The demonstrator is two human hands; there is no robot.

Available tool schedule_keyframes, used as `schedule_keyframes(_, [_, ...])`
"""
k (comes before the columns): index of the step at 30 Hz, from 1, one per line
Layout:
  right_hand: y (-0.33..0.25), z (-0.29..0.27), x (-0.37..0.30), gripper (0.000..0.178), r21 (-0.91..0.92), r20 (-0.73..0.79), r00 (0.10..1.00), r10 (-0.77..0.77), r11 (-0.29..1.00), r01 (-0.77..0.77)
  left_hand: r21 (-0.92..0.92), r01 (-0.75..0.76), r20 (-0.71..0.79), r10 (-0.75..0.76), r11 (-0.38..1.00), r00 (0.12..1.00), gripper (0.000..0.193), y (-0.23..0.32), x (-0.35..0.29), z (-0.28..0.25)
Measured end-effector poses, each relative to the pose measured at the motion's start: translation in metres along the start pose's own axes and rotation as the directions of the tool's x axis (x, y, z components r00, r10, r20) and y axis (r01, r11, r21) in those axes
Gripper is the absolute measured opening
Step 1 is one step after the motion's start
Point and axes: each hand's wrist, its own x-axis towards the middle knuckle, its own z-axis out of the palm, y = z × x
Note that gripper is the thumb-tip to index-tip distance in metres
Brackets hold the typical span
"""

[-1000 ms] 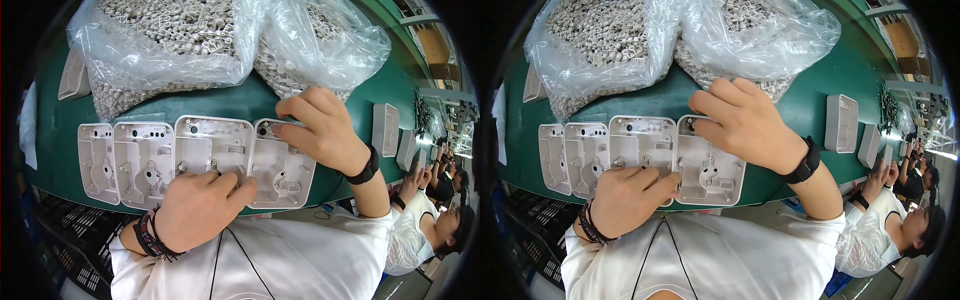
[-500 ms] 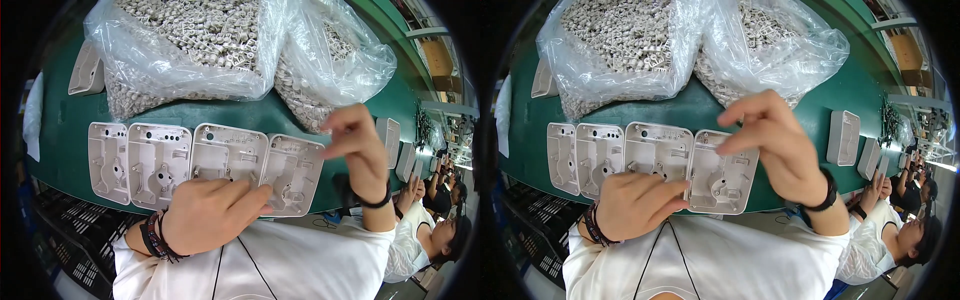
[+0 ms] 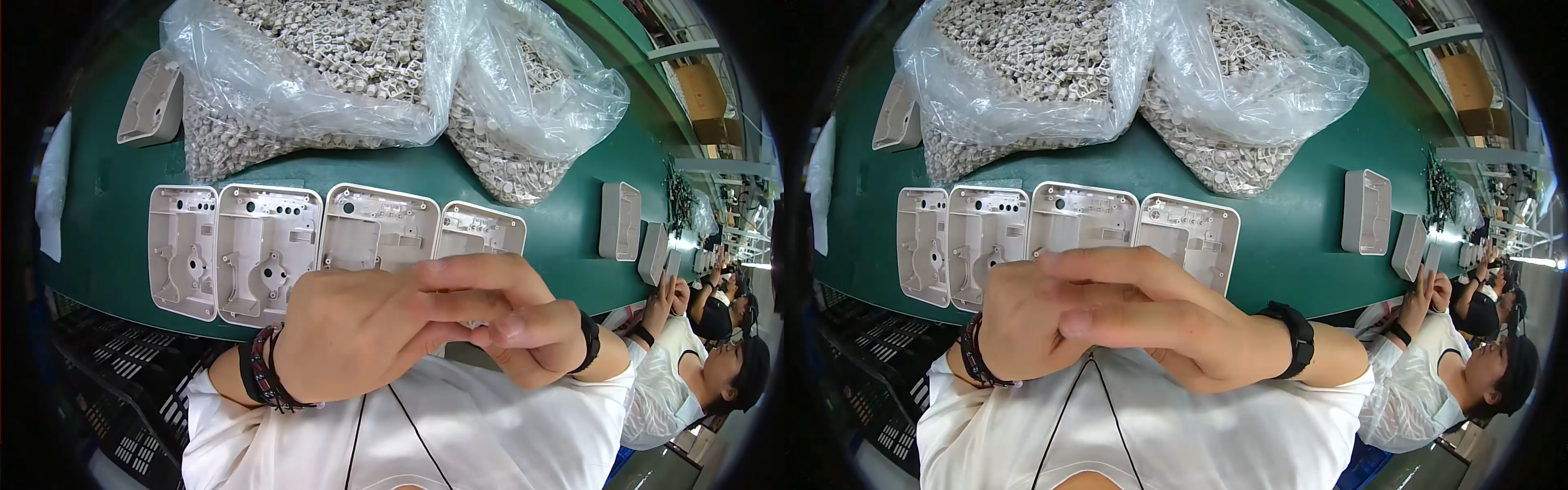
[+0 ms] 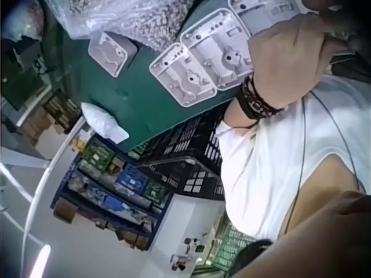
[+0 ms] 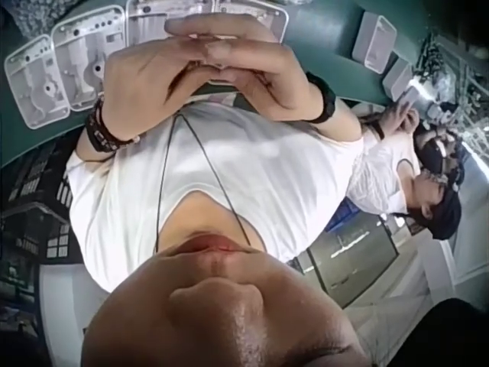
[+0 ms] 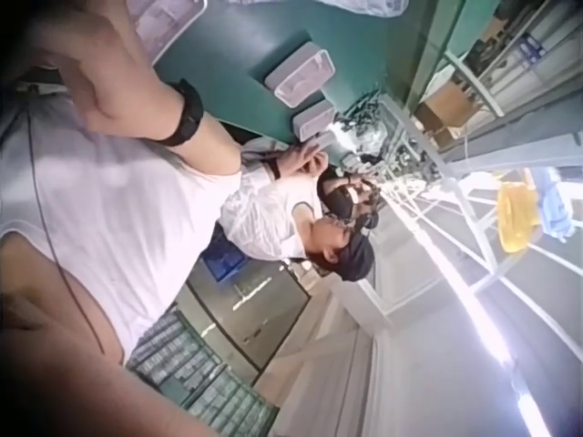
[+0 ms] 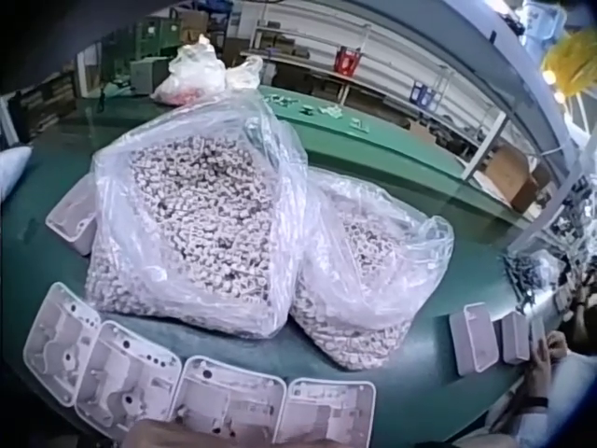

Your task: The person retrieves plastic housings from a bin, places them on the table, and inserts small white components from a bag into each housing. After filling the housings, the person places them back into the bin and handles plastic bags.

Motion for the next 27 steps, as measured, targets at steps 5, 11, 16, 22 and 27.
schedule_keyframes(5, [-0.003,0.008,-0.002,0.034,-0.392,0.007,0.999,-0.041,0.919,0.040,-0.035,-0.040,0.052,0.041,0.999,0.998,0.014,0.002,-0.006,-0.004])
schedule_keyframes(11, [0.011,0.013,-0.004,0.023,-0.800,-0.011,0.908,-0.419,0.548,0.244,-0.200,0.082,-0.017,-0.087,0.976,0.996,0.012,0.001,-0.014,-0.017])
schedule_keyframes(16, [0.003,0.016,0.009,0.019,-0.881,0.029,0.961,-0.275,0.448,0.154,-0.196,0.153,0.031,-0.150,0.969,0.988,0.010,-0.001,-0.017,-0.021])
schedule_keyframes(22, [-0.014,0.014,0.022,0.023,-0.635,-0.074,0.989,0.126,0.759,-0.144,-0.290,0.103,0.028,-0.099,0.952,0.995,0.005,-0.006,-0.025,-0.021])
schedule_keyframes(27, [-0.006,0.018,0.028,0.022,-0.532,-0.071,0.997,-0.037,0.847,-0.006,-0.313,0.126,0.089,-0.103,0.941,0.991,0.005,-0.008,-0.026,-0.028])
